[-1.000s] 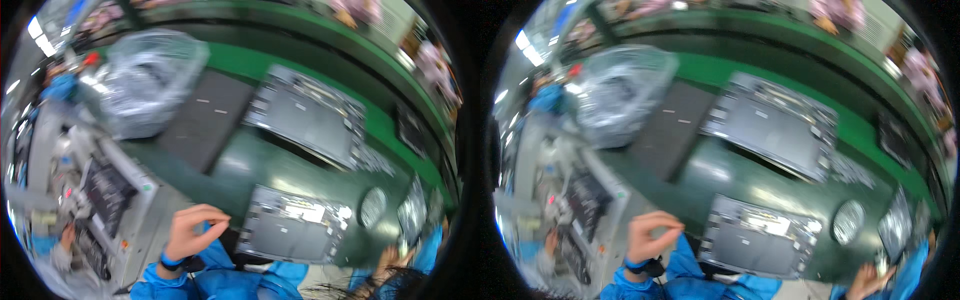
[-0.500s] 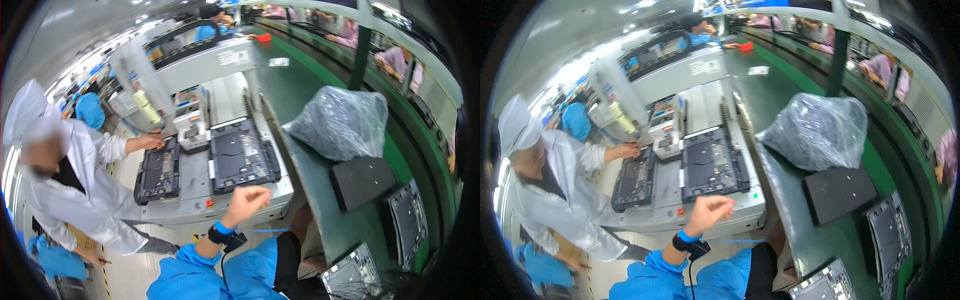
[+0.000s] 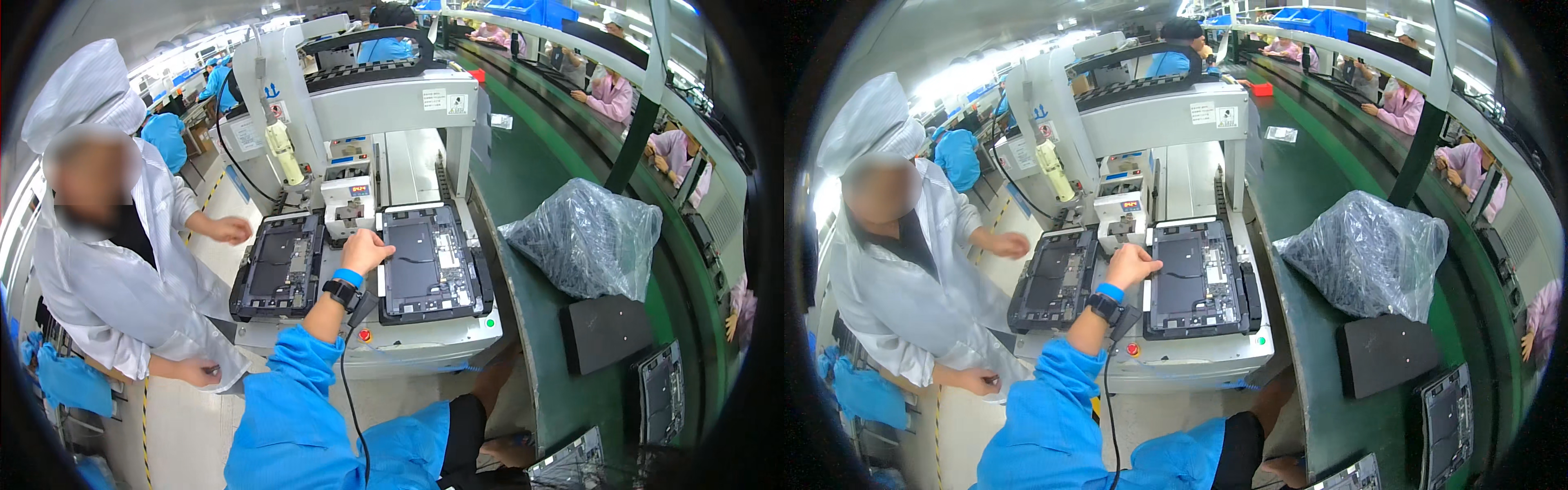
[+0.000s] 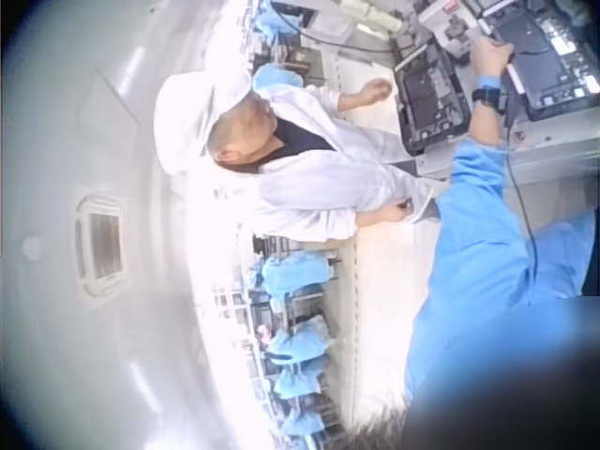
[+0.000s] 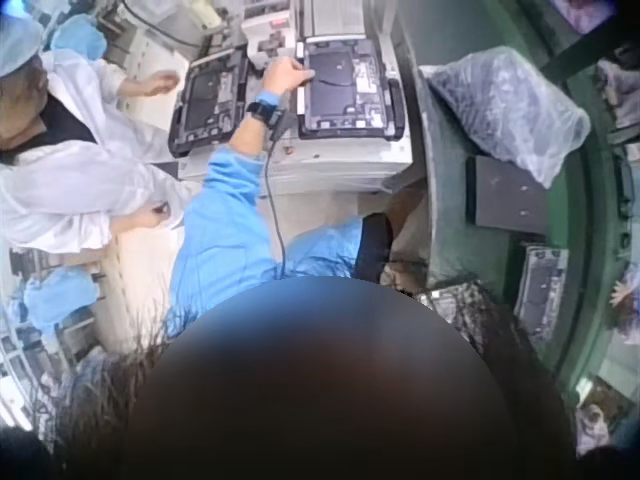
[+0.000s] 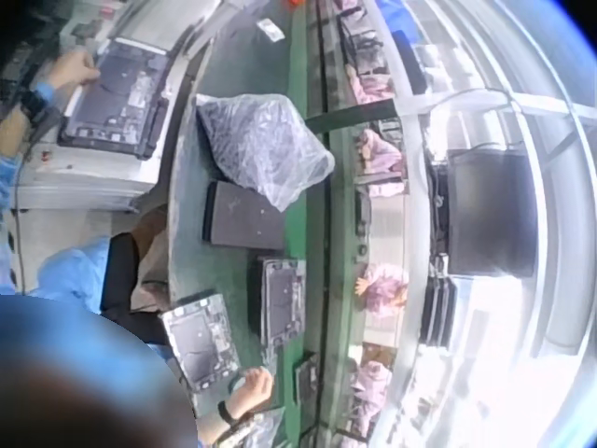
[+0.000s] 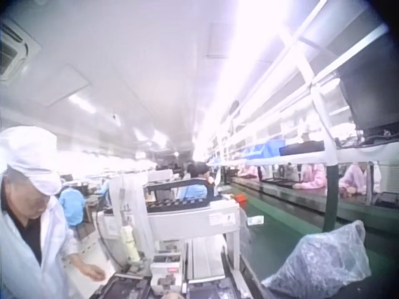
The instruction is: Assembling internal components of a tablet or laptop device on a factory production line.
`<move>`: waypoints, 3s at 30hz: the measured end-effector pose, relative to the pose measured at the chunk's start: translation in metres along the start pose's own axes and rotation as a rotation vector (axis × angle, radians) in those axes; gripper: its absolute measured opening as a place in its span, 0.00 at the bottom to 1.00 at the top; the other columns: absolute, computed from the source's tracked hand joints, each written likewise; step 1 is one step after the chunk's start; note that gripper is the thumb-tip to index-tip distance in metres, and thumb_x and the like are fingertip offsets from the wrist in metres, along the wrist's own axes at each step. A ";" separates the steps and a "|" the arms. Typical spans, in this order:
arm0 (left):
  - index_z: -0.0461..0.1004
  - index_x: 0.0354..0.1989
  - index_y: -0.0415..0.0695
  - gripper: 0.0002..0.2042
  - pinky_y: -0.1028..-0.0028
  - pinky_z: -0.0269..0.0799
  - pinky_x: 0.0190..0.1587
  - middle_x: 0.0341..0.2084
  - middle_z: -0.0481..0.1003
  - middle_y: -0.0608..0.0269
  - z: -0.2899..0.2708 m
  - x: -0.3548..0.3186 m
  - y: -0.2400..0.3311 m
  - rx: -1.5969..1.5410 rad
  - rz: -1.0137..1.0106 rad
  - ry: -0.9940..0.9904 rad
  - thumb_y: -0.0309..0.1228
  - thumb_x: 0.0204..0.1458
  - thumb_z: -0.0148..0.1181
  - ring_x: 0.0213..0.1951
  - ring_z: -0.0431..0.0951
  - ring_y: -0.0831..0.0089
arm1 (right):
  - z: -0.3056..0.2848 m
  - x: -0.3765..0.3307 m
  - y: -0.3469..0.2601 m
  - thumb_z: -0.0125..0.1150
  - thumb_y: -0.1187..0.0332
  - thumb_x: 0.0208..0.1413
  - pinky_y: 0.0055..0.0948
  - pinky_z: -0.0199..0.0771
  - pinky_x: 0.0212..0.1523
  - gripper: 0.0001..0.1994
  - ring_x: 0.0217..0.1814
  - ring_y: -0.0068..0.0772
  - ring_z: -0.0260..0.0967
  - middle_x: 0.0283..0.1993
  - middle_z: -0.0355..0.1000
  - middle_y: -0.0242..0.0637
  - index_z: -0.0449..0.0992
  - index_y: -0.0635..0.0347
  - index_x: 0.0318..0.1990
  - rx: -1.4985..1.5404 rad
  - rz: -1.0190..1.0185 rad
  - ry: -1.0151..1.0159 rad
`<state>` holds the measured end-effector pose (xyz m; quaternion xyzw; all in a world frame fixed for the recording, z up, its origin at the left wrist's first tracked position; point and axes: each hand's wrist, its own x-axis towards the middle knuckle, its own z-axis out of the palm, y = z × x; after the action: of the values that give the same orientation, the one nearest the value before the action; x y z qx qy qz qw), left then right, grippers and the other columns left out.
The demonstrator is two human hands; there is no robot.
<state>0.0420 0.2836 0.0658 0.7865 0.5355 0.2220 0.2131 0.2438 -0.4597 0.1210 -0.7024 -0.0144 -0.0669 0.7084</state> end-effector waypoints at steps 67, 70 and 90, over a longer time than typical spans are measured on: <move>0.65 0.61 0.41 0.19 0.70 0.76 0.45 0.45 0.77 0.60 0.184 -0.127 0.290 -0.690 0.368 -1.035 0.25 0.61 0.54 0.42 0.78 0.72 | 0.044 0.027 0.044 0.62 0.73 0.49 0.40 0.73 0.37 0.04 0.35 0.50 0.74 0.31 0.76 0.46 0.80 0.64 0.30 -0.892 -0.245 -0.361; 0.68 0.57 0.51 0.23 0.67 0.75 0.38 0.38 0.79 0.48 0.177 -0.115 0.304 -0.086 0.814 -0.614 0.36 0.52 0.65 0.37 0.82 0.61 | 0.042 0.035 0.045 0.61 0.72 0.50 0.40 0.73 0.39 0.06 0.36 0.51 0.74 0.32 0.76 0.47 0.79 0.65 0.30 -0.901 -0.291 -0.402; 0.78 0.45 0.36 0.10 0.72 0.78 0.45 0.32 0.82 0.58 0.046 -0.215 0.124 -0.924 0.127 -1.311 0.24 0.55 0.63 0.37 0.82 0.73 | 0.112 0.049 -0.025 0.52 0.77 0.58 0.22 0.69 0.44 0.10 0.40 0.21 0.69 0.38 0.75 0.33 0.75 0.70 0.45 -0.501 0.255 -0.642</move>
<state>0.0908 0.0361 0.0736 0.6180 0.1100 -0.0741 0.7749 0.2974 -0.3517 0.1532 -0.8341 -0.1307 0.2422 0.4781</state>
